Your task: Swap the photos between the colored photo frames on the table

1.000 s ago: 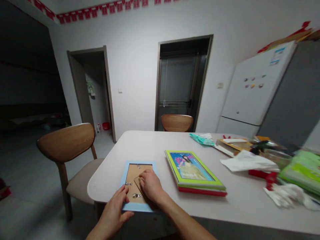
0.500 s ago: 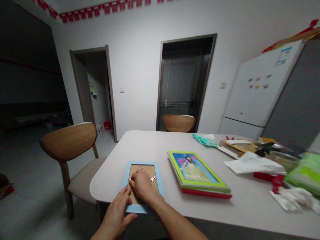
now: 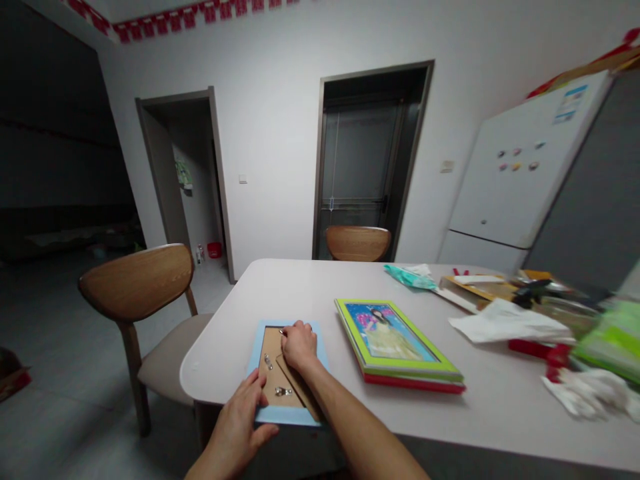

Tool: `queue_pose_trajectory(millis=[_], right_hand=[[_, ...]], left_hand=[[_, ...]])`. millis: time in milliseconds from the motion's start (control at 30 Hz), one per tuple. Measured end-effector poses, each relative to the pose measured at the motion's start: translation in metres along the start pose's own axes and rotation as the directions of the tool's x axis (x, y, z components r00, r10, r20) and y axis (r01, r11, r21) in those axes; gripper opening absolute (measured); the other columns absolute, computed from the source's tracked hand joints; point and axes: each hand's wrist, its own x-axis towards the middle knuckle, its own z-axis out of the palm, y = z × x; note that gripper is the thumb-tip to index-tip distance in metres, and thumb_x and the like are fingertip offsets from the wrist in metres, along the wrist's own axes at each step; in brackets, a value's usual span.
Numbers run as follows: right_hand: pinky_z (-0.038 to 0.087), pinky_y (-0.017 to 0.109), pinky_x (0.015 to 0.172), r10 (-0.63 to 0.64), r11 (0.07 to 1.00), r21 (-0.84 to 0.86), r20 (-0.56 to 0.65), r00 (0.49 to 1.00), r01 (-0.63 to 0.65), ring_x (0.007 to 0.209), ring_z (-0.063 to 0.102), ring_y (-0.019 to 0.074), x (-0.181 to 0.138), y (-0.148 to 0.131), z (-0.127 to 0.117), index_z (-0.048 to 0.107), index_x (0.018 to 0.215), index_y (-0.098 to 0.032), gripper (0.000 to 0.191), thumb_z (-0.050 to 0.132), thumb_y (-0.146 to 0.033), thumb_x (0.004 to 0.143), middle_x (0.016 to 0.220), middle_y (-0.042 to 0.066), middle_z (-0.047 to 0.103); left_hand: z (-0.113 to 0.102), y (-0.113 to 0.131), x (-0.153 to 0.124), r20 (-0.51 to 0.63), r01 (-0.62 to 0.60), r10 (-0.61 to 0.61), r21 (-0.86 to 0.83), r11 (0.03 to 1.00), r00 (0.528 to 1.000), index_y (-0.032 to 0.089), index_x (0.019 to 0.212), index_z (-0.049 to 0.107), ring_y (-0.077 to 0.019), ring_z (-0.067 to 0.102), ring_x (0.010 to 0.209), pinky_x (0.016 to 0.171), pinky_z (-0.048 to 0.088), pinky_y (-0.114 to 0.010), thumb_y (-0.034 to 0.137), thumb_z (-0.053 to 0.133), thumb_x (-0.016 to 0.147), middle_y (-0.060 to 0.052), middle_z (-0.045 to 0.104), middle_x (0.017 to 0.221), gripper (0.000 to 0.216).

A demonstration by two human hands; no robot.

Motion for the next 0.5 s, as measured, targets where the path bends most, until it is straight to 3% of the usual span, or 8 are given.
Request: queue_pose_trajectory(millis=[200,367,500], right_hand=[[0.033,0.028,0.074,-0.057,0.998,0.038,0.001,0.998,0.057,0.091,0.046,0.0194,-0.008,0.001,-0.010,0.060,0.098,-0.025,0.029,0.042,-0.029,0.076,0.097,0.007,0.056],[0.032,0.026,0.082,-0.144,0.983,0.116,-0.027,0.989,0.146,0.096,0.046,0.0175,-0.032,0.010,-0.035,0.052,0.109,-0.018,0.036,0.041,-0.029,0.076,0.103,0.008,0.054],[0.034,0.025,0.077,-0.232,0.963,0.164,0.102,0.967,0.214,0.088,0.049,0.0181,-0.062,0.017,-0.057,0.061,0.093,-0.019,0.033,0.046,-0.040,0.072,0.092,0.008,0.057]], left_hand=[[0.001,-0.003,0.000,-0.001,-0.003,0.003,-0.021,1.000,1.000,0.018,0.080,0.055,-0.0236,0.032,0.119,0.097,0.029,-0.040,0.013,0.065,0.054,-0.011,0.047,0.121,0.028],[0.001,-0.002,0.001,0.008,-0.006,0.006,-0.030,1.000,1.000,0.018,0.080,0.055,-0.0234,0.031,0.120,0.097,0.029,-0.040,0.012,0.065,0.053,-0.010,0.048,0.121,0.029],[0.001,0.000,0.001,-0.004,-0.007,0.007,-0.039,0.999,1.000,0.020,0.079,0.054,-0.0239,0.032,0.119,0.097,0.028,-0.042,0.011,0.064,0.053,-0.010,0.047,0.121,0.029]])
